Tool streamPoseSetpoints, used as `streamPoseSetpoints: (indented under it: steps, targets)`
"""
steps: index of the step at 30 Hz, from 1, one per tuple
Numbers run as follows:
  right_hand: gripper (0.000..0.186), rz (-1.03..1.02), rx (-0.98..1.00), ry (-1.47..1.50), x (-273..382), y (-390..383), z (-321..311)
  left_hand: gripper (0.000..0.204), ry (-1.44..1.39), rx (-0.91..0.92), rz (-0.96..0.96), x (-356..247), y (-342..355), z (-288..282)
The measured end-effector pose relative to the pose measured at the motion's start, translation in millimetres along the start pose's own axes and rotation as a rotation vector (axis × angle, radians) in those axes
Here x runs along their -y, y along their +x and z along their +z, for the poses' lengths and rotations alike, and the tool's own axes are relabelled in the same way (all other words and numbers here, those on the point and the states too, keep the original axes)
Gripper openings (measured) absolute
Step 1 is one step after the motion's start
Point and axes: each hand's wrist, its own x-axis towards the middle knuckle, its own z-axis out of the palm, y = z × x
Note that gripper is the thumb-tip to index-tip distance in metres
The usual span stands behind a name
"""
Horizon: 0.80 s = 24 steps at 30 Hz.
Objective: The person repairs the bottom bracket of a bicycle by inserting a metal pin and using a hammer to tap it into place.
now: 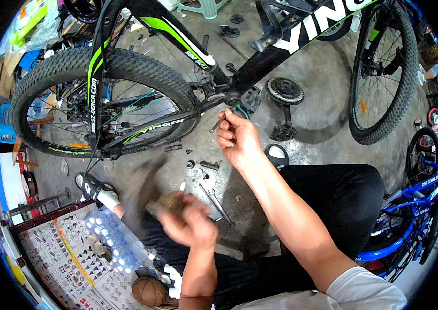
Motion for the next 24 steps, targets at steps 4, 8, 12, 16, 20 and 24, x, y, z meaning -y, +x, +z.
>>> streamPoseSetpoints:
  steps: [4, 8, 12, 16, 20, 24]
  targets:
    - [0.019, 0.033, -0.03, 0.019, -1, -1, 4, 0.037, -0.262, -0.217, 0.24, -3, 1, 8]
    - [0.018, 0.051, -0.026, 0.019, -6, 5, -1, 0.025, 0.427, 0.237, 0.057, 46, -2, 11]
    - [0.018, 0.031, -0.048, 0.022, 0, 4, 0, 0.031, 0.175, 0.087, -0.031, 26, 0, -6]
    - [0.017, 0.038, -0.057, 0.031, 8, 2, 2, 0.04, -0.149, -0.148, 0.183, -35, 23, -8]
    - [0.017, 0.058, -0.041, 0.011, 5, 0, 7, 0.028, 0.301, 0.079, 0.146, 21, 11, 8]
    - [0.017, 0.064, -0.065, 0.004, 6, 0, 2, 0.016, 0.395, 0.173, -0.015, 35, 6, 11]
